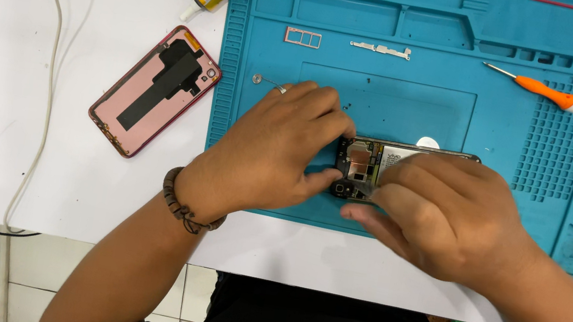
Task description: The person works on a disassembled smartphone placed on a blue anti-static mat. They use a screwdriver to remove screws from a metal bracket and then use tweezers to carefully lift and remove the bracket from the phone's internal assembly.
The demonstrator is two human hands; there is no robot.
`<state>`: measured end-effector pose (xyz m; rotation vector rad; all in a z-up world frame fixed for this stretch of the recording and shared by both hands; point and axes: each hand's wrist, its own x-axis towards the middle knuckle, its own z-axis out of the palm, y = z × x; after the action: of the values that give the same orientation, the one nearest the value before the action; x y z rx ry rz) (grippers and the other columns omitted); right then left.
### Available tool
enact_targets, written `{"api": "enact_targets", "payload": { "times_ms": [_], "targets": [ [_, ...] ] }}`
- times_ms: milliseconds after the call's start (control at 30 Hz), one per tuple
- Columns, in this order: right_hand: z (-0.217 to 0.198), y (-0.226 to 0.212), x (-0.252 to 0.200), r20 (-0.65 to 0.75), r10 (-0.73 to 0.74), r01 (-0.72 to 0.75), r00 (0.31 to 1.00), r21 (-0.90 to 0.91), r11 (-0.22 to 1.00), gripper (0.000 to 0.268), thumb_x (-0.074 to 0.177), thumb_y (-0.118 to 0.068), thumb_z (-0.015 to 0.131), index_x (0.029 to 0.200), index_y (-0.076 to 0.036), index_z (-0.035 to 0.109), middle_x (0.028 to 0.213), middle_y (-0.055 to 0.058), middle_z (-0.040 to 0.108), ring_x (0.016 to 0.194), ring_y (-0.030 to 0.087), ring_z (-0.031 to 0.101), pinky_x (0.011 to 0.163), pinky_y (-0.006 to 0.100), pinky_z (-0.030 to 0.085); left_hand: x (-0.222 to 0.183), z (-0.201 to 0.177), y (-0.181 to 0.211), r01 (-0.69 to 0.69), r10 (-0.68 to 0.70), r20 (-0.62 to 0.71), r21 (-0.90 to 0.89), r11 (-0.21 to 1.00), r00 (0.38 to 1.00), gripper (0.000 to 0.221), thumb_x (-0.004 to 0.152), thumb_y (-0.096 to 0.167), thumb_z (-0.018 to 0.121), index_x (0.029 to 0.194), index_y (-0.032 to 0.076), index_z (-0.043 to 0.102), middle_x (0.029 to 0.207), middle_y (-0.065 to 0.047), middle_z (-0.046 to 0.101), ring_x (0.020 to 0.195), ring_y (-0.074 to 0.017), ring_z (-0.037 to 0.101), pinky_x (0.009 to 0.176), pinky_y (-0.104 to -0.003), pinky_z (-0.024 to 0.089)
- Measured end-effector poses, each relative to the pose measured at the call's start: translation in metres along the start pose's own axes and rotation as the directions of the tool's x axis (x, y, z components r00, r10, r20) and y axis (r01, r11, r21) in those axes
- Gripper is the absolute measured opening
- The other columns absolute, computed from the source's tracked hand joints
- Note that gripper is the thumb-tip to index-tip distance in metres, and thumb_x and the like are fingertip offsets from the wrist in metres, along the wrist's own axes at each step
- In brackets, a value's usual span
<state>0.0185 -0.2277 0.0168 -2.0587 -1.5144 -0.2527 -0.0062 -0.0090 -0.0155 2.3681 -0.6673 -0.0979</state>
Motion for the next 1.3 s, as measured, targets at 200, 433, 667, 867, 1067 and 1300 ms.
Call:
{"api": "enact_targets", "payload": {
  "times_ms": [200,433,667,867,1067,1300],
  "targets": [
    [0.004,0.000,-0.005,-0.026,0.072,-0.072,0.997,0.006,0.997,0.027,0.091,-0.012,0.070,0.085,-0.004,0.044,0.060,0.008,0.049,0.049,0.024,0.044,0.043,0.035,0.038,-0.001,-0.001,0.002,0.015,-0.015,0.016,0.021,1.000,1.000,0.032,0.077,0.023,0.072,0.098,0.009,0.053,0.094,-0.006,0.049,0.088,-0.0281,0.048,0.071,-0.044,0.039],
    [0.002,-0.002,0.003,-0.022,0.000,0.000,1.000,-0.008,1.000,0.022,0.089,-0.011,0.063,0.091,-0.005,0.042,0.102,0.020,0.067,0.083,0.031,0.069,0.061,0.037,0.053,0.000,-0.002,0.004,0.023,-0.023,0.015,0.032,0.999,1.000,0.032,0.077,0.024,0.072,0.099,0.010,0.054,0.094,-0.006,0.049,0.089,-0.0292,0.049,0.073,-0.045,0.040],
    [0.001,-0.003,0.000,-0.090,-0.045,0.038,0.995,-0.071,0.997,0.034,0.090,-0.020,0.073,0.079,-0.005,0.045,0.062,0.008,0.049,0.050,0.023,0.044,0.043,0.034,0.035,0.001,-0.005,0.004,0.012,-0.012,0.015,0.045,0.999,1.000,0.036,0.075,0.028,0.075,0.099,0.010,0.055,0.094,-0.006,0.049,0.087,-0.0281,0.048,0.071,-0.044,0.040],
    [0.003,-0.001,-0.004,-0.072,-0.083,0.084,0.994,0.009,0.996,0.020,0.087,-0.007,0.062,0.088,-0.004,0.043,0.090,0.019,0.063,0.067,0.031,0.060,0.060,0.039,0.052,0.005,-0.016,-0.005,0.045,-0.048,-0.111,-0.027,0.999,0.993,0.026,0.081,0.025,0.071,0.096,0.008,0.059,0.086,-0.004,0.052,0.082,-0.0240,0.051,0.071,-0.039,0.041],
    [0.000,0.001,-0.005,-0.093,-0.040,0.039,0.995,-0.013,0.999,0.030,0.089,-0.016,0.073,0.084,-0.005,0.045,0.065,0.008,0.049,0.051,0.022,0.045,0.046,0.034,0.040,0.011,-0.004,-0.012,0.047,-0.029,-0.289,0.055,0.997,0.957,0.013,0.089,0.012,0.062,0.099,0.004,0.062,0.089,-0.007,0.055,0.085,-0.0266,0.054,0.076,-0.041,0.044],
    [0.004,0.000,-0.007,-0.106,-0.072,0.069,0.992,-0.027,0.997,0.022,0.089,-0.006,0.066,0.089,-0.003,0.044,0.076,0.014,0.056,0.058,0.027,0.051,0.049,0.037,0.046,0.018,0.009,-0.010,0.052,-0.021,-0.250,0.118,0.992,0.968,0.013,0.089,0.015,0.062,0.098,0.007,0.064,0.090,-0.006,0.055,0.083,-0.0253,0.053,0.074,-0.041,0.043]
  ]
}}
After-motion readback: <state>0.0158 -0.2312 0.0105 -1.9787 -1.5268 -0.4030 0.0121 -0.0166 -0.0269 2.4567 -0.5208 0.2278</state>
